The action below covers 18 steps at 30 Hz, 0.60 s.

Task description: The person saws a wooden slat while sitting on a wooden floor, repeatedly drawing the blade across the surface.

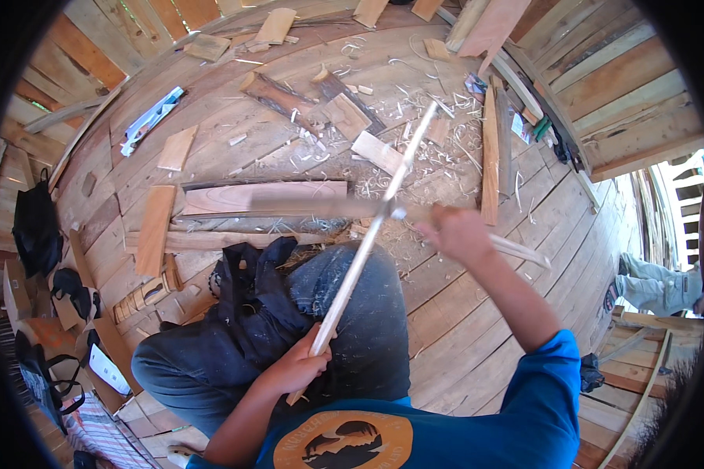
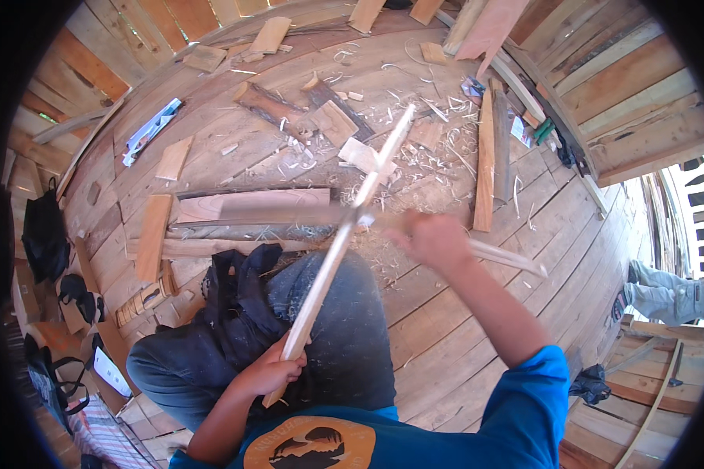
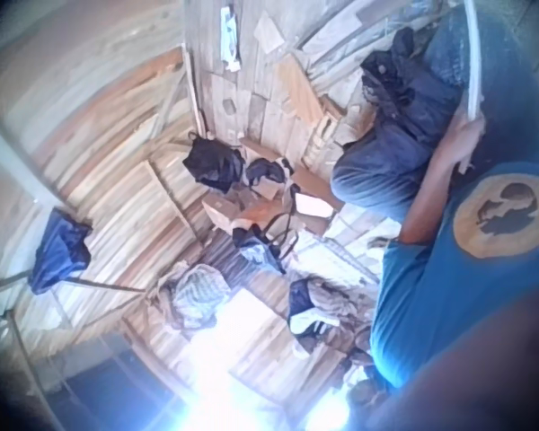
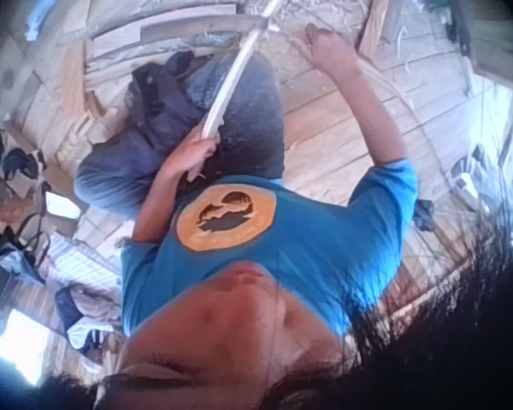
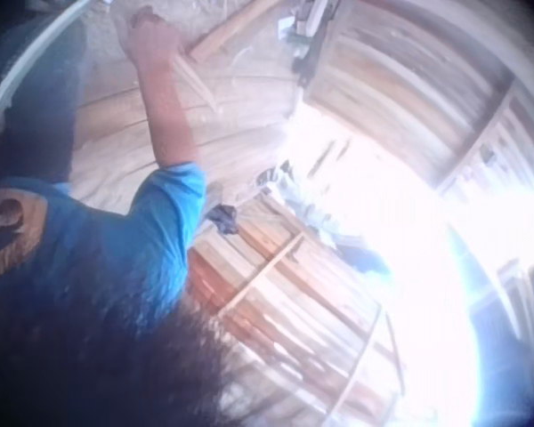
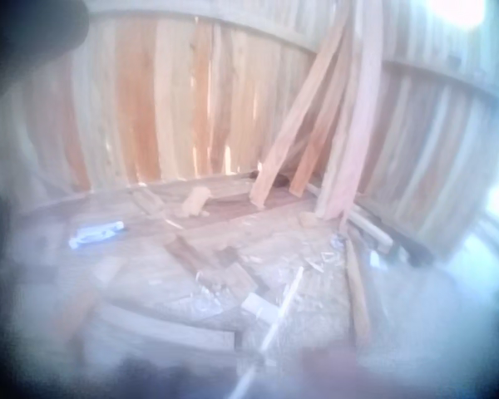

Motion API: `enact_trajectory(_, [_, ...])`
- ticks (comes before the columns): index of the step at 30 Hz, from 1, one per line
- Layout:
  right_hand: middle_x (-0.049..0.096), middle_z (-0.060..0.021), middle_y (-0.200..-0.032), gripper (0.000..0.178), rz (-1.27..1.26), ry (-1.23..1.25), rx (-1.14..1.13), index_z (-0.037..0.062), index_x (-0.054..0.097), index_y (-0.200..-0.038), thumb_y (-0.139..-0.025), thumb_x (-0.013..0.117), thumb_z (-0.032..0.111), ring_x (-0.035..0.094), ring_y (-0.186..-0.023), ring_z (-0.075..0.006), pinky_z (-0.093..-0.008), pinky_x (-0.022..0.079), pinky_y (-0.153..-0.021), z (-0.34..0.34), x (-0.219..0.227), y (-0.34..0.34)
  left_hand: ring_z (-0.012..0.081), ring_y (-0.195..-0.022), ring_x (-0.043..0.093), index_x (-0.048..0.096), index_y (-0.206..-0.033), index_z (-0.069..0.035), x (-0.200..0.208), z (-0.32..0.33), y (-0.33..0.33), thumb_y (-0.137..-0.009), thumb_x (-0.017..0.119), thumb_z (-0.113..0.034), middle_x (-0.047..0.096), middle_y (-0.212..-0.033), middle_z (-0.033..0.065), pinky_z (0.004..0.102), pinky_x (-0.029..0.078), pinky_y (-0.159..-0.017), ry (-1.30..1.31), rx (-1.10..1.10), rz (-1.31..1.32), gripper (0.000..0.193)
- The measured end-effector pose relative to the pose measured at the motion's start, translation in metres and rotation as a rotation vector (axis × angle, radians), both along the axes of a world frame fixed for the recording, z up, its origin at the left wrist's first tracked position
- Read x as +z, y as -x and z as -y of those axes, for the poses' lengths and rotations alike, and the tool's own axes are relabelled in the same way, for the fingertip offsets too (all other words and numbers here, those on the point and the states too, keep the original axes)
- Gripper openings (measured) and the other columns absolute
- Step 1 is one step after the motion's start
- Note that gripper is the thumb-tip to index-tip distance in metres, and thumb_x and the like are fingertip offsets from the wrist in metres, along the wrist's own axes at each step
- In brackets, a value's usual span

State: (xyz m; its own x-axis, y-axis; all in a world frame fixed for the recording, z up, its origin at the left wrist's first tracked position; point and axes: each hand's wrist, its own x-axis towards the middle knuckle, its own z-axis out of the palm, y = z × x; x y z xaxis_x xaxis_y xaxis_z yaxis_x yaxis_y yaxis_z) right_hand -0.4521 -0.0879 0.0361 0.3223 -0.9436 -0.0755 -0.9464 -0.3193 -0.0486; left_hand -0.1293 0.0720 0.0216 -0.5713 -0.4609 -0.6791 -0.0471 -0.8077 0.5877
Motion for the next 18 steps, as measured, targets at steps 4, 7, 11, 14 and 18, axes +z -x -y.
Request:
enact_trajectory(4, [0.064,-0.0119,-0.064,0.059,-0.092,0.057,-0.039,0.0071,0.061,-0.087,-0.091,0.041,0.062,0.066,-0.061,-0.0287,-0.0418,0.052,-0.054,0.024,-0.010,0.032,0.0073,-0.065,0.041,0.039,-0.123,-0.013,-0.001,-0.003,-0.002,-0.082,0.048,0.001,0.041,-0.081,-0.0007,0.0231,0.038,-0.057,-0.018,0.004,-0.056,0.044])
enact_trajectory(7, [0.063,-0.0107,-0.061,0.058,-0.122,0.121,-0.135,0.0067,0.061,-0.085,-0.092,0.042,0.061,0.065,-0.057,-0.0273,-0.0411,0.052,-0.052,0.044,-0.003,0.056,0.0069,-0.065,0.040,0.039,-0.123,-0.013,0.001,0.001,-0.001,-0.082,0.047,0.002,0.041,-0.082,-0.0004,0.0224,0.037,-0.056,0.064,-0.045,-0.010,0.044])
enact_trajectory(11, [0.063,-0.0096,-0.062,0.055,-0.069,-0.020,-0.107,0.0079,0.061,-0.084,-0.091,0.045,0.060,0.065,-0.056,-0.0261,-0.0421,0.052,-0.053,0.029,-0.005,0.009,0.0070,-0.065,0.040,0.039,-0.124,-0.013,-0.007,-0.004,-0.004,-0.080,0.046,0.004,0.041,-0.083,0.0001,0.0222,0.037,-0.057,-0.045,0.009,-0.028,0.047])
enact_trajectory(14, [0.064,-0.0098,-0.064,0.052,-0.069,-0.016,0.080,0.0090,0.061,-0.086,-0.090,0.047,0.059,0.065,-0.057,-0.0271,-0.0427,0.052,-0.055,0.009,-0.006,0.005,0.0071,-0.065,0.040,0.038,-0.124,-0.013,-0.007,-0.007,-0.004,-0.079,0.045,0.004,0.042,-0.084,0.0003,0.0222,0.038,-0.057,-0.124,0.056,-0.054,0.049])
enact_trajectory(18, [0.064,-0.0118,-0.066,0.051,-0.082,0.126,-0.116,0.0086,0.062,-0.087,-0.090,0.048,0.058,0.066,-0.060,-0.0289,-0.0420,0.053,-0.057,0.040,-0.019,0.070,0.0077,-0.065,0.040,0.038,-0.125,-0.012,-0.003,-0.003,-0.002,-0.078,0.046,0.004,0.042,-0.085,0.0009,0.0223,0.038,-0.057,-0.052,0.003,-0.068,0.051])
